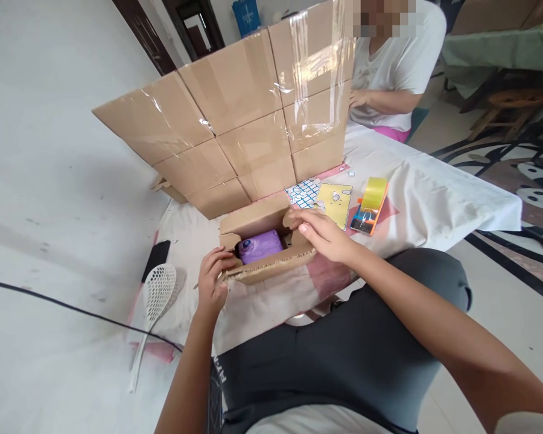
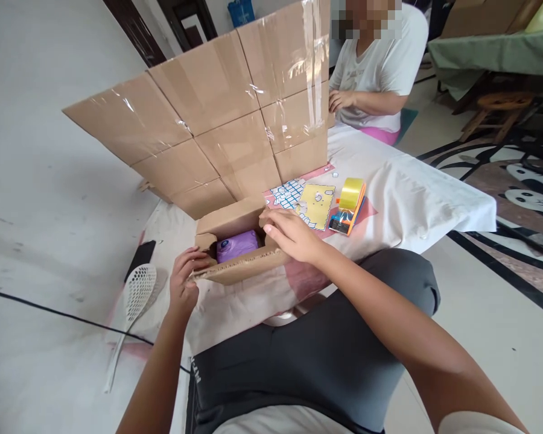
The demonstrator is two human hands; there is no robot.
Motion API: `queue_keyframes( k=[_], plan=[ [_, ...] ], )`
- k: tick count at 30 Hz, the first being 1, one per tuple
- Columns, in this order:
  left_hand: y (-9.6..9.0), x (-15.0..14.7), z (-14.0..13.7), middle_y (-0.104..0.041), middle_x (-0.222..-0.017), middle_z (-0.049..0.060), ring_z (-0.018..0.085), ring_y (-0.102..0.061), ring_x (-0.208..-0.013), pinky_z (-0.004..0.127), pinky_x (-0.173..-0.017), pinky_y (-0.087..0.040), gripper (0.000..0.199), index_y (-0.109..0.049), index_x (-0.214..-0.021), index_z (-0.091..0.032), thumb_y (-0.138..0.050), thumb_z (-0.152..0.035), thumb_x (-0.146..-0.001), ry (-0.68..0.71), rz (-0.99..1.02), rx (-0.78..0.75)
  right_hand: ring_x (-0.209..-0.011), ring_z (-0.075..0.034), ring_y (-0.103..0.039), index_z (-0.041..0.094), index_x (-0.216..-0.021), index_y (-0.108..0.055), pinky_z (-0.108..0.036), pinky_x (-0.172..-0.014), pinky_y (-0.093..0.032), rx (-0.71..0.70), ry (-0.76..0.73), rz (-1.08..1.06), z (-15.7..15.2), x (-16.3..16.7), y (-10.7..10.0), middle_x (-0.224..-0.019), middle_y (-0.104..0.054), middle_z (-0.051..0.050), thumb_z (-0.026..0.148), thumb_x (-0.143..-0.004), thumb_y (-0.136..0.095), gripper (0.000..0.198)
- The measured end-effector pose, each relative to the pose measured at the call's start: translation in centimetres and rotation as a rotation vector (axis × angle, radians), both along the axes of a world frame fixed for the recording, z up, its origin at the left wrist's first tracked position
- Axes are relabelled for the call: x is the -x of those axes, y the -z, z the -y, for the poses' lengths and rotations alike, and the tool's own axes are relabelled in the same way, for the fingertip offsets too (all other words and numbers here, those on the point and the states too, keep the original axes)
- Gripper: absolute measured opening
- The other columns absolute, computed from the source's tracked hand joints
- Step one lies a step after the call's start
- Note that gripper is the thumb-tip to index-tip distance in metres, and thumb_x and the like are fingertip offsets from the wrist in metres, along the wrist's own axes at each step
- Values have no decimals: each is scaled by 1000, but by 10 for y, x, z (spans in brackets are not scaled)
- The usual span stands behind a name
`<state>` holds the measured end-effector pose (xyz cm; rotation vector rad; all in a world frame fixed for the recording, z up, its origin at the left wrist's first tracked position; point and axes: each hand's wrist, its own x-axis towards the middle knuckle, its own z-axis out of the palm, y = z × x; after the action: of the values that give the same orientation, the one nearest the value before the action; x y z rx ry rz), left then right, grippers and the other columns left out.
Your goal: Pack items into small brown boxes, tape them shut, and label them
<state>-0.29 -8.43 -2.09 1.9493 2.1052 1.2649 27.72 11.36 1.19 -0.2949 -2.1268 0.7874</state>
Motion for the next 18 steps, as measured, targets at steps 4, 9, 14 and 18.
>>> queue_keyframes(
  k=[4, 9, 14, 18],
  plan=[
    [4, -14, -13, -58, -134, 11, 29, -54, -130, 51, -114, -43, 48, -54, -131, -23, -36, -55, -99, -149, 167, -94, -114, -28, -66, 24, -132, -54, -47, -102, -49, 161, 17, -125, -4, 1, 3, -119, -71, -11, 55, -105, -38, 44],
    [17, -28, -28, -17, -171, 9, 25, -25, -156, 46, -124, -34, 64, -13, -159, -29, -35, -46, -102, -180, 373, -75, -139, -27, -52, 25, -142, -45, -50, -117, -36, 464, 93, -215, -24, 14, 10, -142, -62, -13, 61, -99, -49, 56],
    [22, -28, -32, -9, -174, 6, 20, -16, -159, 46, -125, -32, 67, 5, -160, -32, -27, -40, -103, -129, 489, -22, -144, -25, -47, 28, -148, -40, -52, -113, -38, 766, -48, -292, -38, 34, 11, -148, -58, -11, 58, -97, -49, 60],
    [25, -26, -33, -10, -174, 7, 21, -20, -158, 47, -124, -34, 68, 7, -160, -33, -27, -38, -102, -124, 459, -19, -116, -24, -67, 30, -145, -44, -48, -106, -46, 704, -108, -423, -34, 33, 7, -136, -64, -9, 60, -93, -55, 61]
  ],
)
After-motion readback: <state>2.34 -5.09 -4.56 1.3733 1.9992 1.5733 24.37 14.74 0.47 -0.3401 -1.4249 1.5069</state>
